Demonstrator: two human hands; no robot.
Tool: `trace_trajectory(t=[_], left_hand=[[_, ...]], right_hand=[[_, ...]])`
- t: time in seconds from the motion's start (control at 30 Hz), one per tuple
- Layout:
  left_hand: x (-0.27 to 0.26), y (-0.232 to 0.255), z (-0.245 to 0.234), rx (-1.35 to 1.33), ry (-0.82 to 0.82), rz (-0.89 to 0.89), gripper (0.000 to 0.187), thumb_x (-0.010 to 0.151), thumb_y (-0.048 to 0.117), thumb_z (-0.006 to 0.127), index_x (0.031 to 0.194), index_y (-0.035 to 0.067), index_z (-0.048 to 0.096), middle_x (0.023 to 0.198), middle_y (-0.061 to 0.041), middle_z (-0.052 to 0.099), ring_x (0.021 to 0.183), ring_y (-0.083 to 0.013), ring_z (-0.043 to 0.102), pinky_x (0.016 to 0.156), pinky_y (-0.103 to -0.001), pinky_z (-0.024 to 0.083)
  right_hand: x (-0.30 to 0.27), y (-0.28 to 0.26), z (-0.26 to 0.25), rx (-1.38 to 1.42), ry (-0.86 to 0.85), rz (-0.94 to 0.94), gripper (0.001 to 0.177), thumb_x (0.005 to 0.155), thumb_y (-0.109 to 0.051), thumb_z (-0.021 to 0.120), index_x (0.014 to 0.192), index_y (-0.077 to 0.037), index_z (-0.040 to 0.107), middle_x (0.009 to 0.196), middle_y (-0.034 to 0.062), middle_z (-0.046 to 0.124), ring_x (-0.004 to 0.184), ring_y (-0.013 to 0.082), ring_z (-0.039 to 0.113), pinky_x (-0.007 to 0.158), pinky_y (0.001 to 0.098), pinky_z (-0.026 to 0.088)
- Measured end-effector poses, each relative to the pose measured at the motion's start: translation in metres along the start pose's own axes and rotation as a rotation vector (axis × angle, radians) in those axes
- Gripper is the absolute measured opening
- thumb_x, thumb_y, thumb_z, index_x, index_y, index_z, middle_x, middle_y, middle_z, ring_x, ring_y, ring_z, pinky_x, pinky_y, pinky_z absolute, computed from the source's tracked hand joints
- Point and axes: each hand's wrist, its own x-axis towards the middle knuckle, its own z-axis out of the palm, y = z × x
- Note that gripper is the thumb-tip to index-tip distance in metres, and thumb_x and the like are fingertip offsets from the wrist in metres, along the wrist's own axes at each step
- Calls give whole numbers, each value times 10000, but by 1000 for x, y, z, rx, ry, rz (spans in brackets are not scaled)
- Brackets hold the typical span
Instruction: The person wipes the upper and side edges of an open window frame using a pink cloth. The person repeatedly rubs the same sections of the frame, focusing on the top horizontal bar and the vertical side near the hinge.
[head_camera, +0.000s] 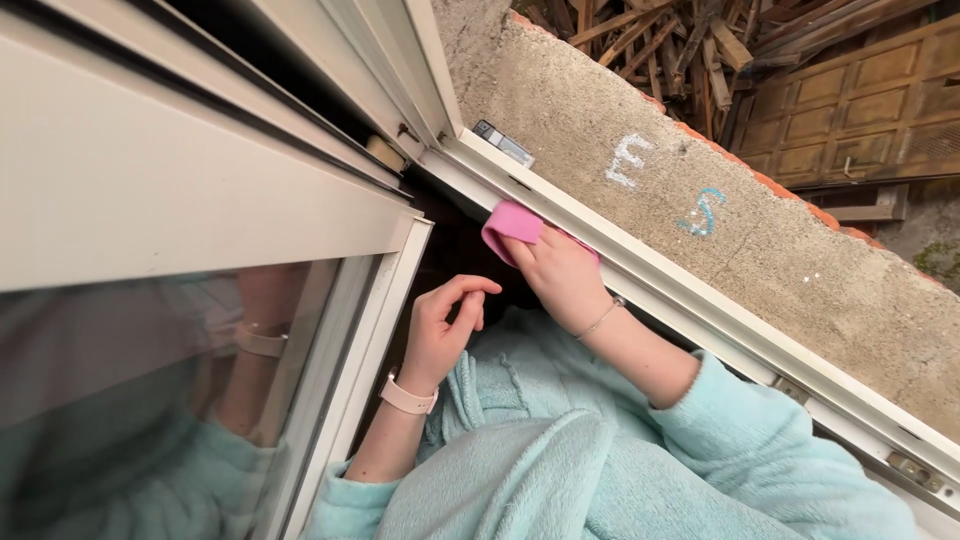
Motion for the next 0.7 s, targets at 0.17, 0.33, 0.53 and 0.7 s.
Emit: trace_trajectory(t=[0.17, 0.33, 0.53, 0.7], left_hand=[[0, -1, 7, 16, -21, 23, 229, 1017, 31, 533, 1047, 52, 759, 525, -48, 587, 576, -157, 589, 666, -310, 534], [2, 2, 15, 82, -12, 72, 231, 999, 19, 548, 1038, 79, 768, 522, -21, 579, 578, -146, 609, 657, -317, 543], [11, 12, 23, 91, -61, 78, 228, 1000, 15, 537, 1031, 80, 754, 527, -24, 579, 569, -147, 596, 667, -322, 538], [12, 7, 22, 62, -69, 28, 229, 1007, 14, 538, 1031, 73, 758, 527, -33, 577, 581, -145, 581, 700, -313, 540]], right_hand=[[82, -24, -18, -16, 142, 60, 239, 1023, -158, 509, 1214, -176, 652, 771, 9, 666, 863, 168, 663, 835, 262, 557], [101, -32, 46, 19, 272, 82, 196, 997, -142, 539, 1159, -147, 650, 764, 36, 666, 852, 206, 665, 802, 292, 565], [25, -15, -57, 94, 174, 147, 257, 978, -65, 573, 1213, -113, 663, 833, 103, 696, 901, 265, 691, 834, 347, 584], [-118, 10, -49, -26, -155, 246, 297, 984, -119, 566, 1275, -148, 623, 957, 61, 710, 1065, 245, 662, 949, 351, 545]])
